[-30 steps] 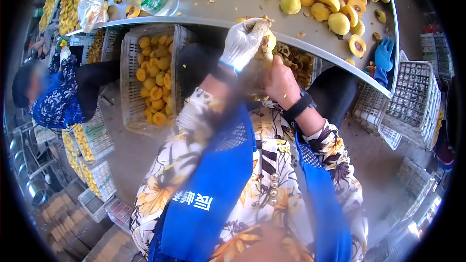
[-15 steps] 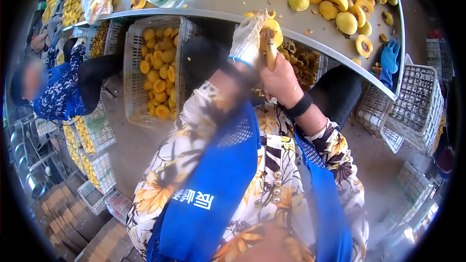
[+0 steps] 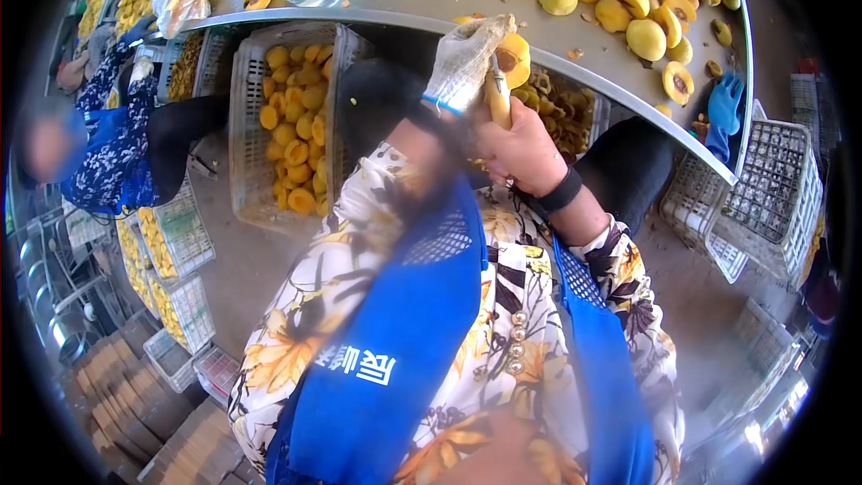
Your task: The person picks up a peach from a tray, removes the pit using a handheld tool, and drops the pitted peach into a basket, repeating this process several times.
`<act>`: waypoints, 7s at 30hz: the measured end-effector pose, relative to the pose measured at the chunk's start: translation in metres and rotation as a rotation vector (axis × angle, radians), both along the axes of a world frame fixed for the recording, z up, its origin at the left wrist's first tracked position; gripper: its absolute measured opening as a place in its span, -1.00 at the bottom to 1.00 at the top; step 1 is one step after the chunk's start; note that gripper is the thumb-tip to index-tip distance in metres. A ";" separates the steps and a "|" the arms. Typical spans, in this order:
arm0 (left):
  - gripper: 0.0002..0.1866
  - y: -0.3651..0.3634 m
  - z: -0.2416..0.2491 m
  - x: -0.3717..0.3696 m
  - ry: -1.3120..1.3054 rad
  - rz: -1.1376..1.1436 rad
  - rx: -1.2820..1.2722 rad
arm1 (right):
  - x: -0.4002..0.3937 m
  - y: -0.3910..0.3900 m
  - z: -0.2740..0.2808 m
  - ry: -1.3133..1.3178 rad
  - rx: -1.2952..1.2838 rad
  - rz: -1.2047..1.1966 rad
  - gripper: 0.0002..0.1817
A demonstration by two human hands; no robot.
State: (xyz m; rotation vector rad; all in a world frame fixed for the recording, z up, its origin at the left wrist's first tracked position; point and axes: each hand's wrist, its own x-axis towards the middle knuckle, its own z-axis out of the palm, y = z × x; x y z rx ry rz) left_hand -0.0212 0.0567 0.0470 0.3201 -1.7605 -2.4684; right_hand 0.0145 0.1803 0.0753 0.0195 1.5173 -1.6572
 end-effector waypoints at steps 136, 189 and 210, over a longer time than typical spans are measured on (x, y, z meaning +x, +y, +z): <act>-0.79 -0.015 0.015 0.020 -0.117 0.259 0.300 | 0.006 -0.021 0.009 0.065 0.151 0.063 -0.85; -0.53 -0.088 -0.002 -0.175 -0.319 -0.188 -1.182 | -0.008 0.047 -0.022 0.821 0.582 0.087 -0.64; -0.58 0.000 0.015 0.005 0.037 0.082 0.231 | -0.016 -0.003 0.009 0.991 0.592 0.044 -0.78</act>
